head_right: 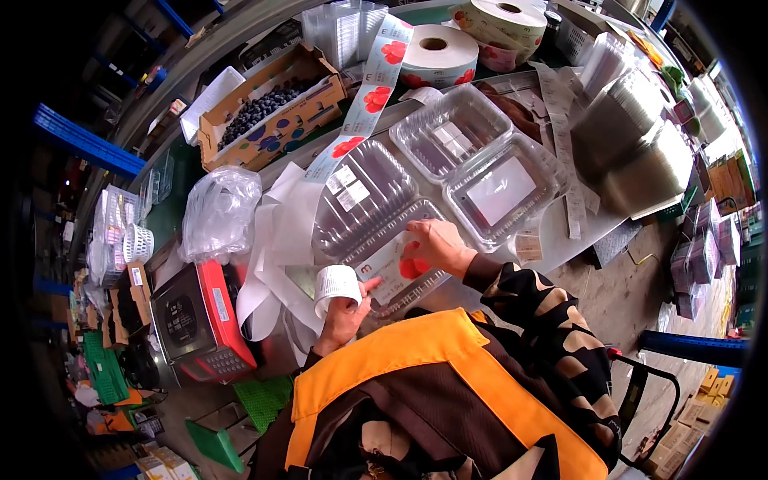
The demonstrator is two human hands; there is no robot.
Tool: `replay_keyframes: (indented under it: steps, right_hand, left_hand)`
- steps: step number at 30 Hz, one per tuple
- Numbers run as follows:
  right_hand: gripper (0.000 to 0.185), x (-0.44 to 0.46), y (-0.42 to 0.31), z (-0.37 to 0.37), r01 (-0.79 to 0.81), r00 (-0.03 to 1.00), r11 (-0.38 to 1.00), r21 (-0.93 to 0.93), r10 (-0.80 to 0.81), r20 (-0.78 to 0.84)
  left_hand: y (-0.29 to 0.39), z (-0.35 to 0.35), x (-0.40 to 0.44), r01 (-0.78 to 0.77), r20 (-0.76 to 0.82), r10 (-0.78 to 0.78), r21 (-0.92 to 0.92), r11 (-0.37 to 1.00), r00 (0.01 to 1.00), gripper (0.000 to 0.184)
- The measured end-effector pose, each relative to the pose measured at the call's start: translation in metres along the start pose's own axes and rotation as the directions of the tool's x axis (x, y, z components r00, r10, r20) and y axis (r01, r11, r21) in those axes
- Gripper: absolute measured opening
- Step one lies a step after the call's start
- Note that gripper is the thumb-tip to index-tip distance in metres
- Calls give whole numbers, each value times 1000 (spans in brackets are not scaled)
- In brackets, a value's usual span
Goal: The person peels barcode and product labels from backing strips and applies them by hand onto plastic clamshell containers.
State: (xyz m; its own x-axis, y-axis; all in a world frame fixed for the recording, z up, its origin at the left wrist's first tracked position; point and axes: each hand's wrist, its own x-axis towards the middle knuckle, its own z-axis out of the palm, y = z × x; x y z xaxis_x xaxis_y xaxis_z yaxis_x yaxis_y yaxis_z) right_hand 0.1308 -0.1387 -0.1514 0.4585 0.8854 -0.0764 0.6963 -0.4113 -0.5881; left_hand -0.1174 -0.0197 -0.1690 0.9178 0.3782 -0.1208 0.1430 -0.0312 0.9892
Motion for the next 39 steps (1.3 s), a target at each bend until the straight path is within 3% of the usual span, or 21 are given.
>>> replay_keyframes:
  steps: [3,5,6,7,10,12,14,16,18,20,22,24,25,26,28,29,30,32,33,36,39]
  right_hand:
    - [75,-7,-3,-8,12,990,994,-109,-28,-142]
    - [64,-4,20,-20,-65,952,990,-127,24,-306]
    - [60,-2,32,-25,-94,928,981,-167,26,-372]
    - [50,-3,41,-27,-60,913,979,-197,-26,-408]
    - [47,-20,0,-51,131,991,991,-30,-131,16]
    - [48,-31,-13,-35,522,841,852,-31,-509,184]
    - [60,-34,-18,-21,699,690,713,-50,-656,306]
    - [66,-30,-16,-10,724,666,684,-87,-662,344]
    - [67,-26,-17,-10,742,647,662,-101,-669,367]
    - [65,-24,-18,-10,762,627,638,-108,-686,370]
    - [61,-23,-19,-8,799,583,594,-97,-726,365]
    - [59,-25,-25,-14,810,563,581,-82,-731,386]
    - [58,-25,-27,-16,813,556,580,-53,-746,366]
    - [59,-26,-33,-23,812,548,583,-22,-748,374]
    - [59,-22,-44,-34,791,561,609,68,-765,316]
    - [57,-18,-52,-44,803,562,594,55,-784,263]
    - [55,-11,-55,-48,787,604,617,-8,-768,214]
    - [52,3,-64,-53,744,668,658,-116,-736,112]
    - [40,8,-72,-53,680,727,709,-187,-684,53]
    - [26,28,-78,-38,587,804,768,-257,-589,76]
    - [18,28,-96,-58,627,773,742,-238,-630,75]
  left_hand:
    - [1,-8,-4,60,11,-60,3,998,998,14]
    - [8,-9,-11,78,-13,-82,-168,983,997,16]
    - [6,-8,-12,16,-115,-42,-220,975,993,10]
    - [7,-12,-15,47,-154,-88,-254,966,984,10]
    - [5,-28,-15,78,-256,-156,-293,953,954,8]
    - [1,-35,-6,54,-289,-132,-263,963,948,7]
    - [0,-42,11,12,-291,-66,-184,983,954,5]
    - [-4,-53,32,-55,-328,20,-97,994,944,2]
    - [-5,-78,50,40,-389,-20,41,998,921,3]
    - [-15,-101,67,-95,-533,50,-56,994,845,9]
    - [-15,-136,77,146,-532,-86,72,987,842,20]
    - [-83,-181,103,63,-566,119,291,955,815,29]
    - [-77,-188,106,93,-591,84,263,960,802,31]
    - [-62,-188,107,141,-655,-36,108,984,755,30]
    - [-48,-186,108,102,-778,-46,23,995,626,27]
    - [-41,-187,104,141,-777,-64,33,989,626,26]
    - [-37,-181,101,8,-750,-88,-109,994,655,23]
    - [-29,-164,89,-123,-715,-53,-192,974,697,15]
    - [-19,-150,81,-119,-720,-42,-171,978,692,14]
    - [-11,-111,60,-199,-722,13,-174,964,692,14]
    - [-22,-92,45,-106,-654,-2,-125,986,757,16]
